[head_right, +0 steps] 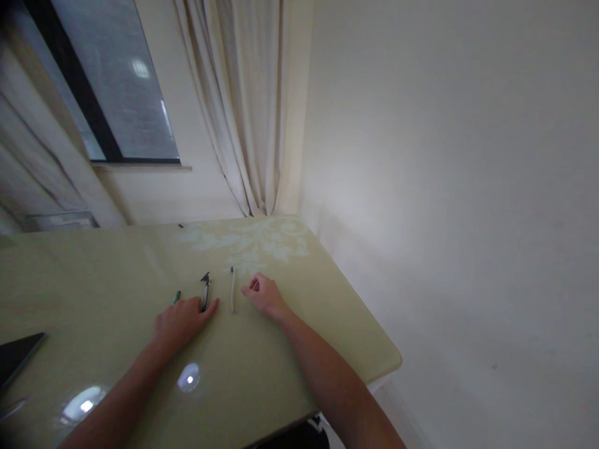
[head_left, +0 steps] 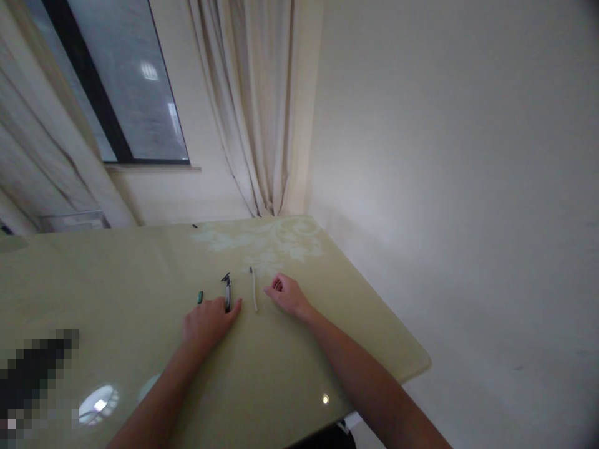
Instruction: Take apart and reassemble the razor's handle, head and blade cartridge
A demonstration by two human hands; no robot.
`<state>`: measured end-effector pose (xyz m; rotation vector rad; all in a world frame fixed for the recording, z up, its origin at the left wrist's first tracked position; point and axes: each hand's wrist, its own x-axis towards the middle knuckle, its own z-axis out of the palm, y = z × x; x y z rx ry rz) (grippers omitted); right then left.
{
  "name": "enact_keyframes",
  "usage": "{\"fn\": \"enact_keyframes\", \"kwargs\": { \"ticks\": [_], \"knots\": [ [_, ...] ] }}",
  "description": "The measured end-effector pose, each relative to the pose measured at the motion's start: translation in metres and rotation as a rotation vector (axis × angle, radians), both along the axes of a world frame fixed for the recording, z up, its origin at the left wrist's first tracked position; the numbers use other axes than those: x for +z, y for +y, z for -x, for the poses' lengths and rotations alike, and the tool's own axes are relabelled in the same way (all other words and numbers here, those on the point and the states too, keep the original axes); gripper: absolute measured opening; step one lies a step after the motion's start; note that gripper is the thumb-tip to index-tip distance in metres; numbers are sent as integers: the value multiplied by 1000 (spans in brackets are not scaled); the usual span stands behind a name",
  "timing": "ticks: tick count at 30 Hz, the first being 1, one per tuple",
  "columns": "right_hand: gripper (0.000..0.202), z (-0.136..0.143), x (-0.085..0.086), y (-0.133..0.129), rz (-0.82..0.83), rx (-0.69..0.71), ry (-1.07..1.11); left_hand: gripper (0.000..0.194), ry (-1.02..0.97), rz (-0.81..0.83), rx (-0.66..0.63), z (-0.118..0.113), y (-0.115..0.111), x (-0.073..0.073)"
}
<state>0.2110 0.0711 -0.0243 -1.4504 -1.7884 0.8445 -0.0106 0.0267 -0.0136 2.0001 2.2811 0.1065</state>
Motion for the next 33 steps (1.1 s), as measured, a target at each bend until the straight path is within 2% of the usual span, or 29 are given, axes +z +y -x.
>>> {"fn": "enact_keyframes", "kwargs": {
  "ticks": [6, 11, 14, 18, 21, 25, 29, 33],
  "knots": [
    [13, -2, 1, 0, 47, 16, 73, 59, 2, 13, -9, 1, -1, 0],
    [10, -1, 2, -5, 19, 12, 142, 56, 4, 8, -22, 1, -6, 8],
    [25, 3, 5, -12, 2, 44, 246, 52, -3, -93, -73, -11, -17, 11],
    [46, 12, 12, -26, 4, 255, 427, 42, -68, -234, -247, -36, -33, 4],
    [50, 18, 15, -34, 20, 316, 517, 39, -166, -282, -385, -47, -36, -6],
    [58, 17, 15, -33, 13, 300, 624, 43, -327, -379, -476, -37, -32, -17],
    [56, 9, 15, -26, 25, 368, 659, 44, -593, -441, -426, -19, -23, -19],
    [51, 4, 16, -24, 156, 455, 719, 36, -920, -492, -368, -8, -14, -13]
  ]
}}
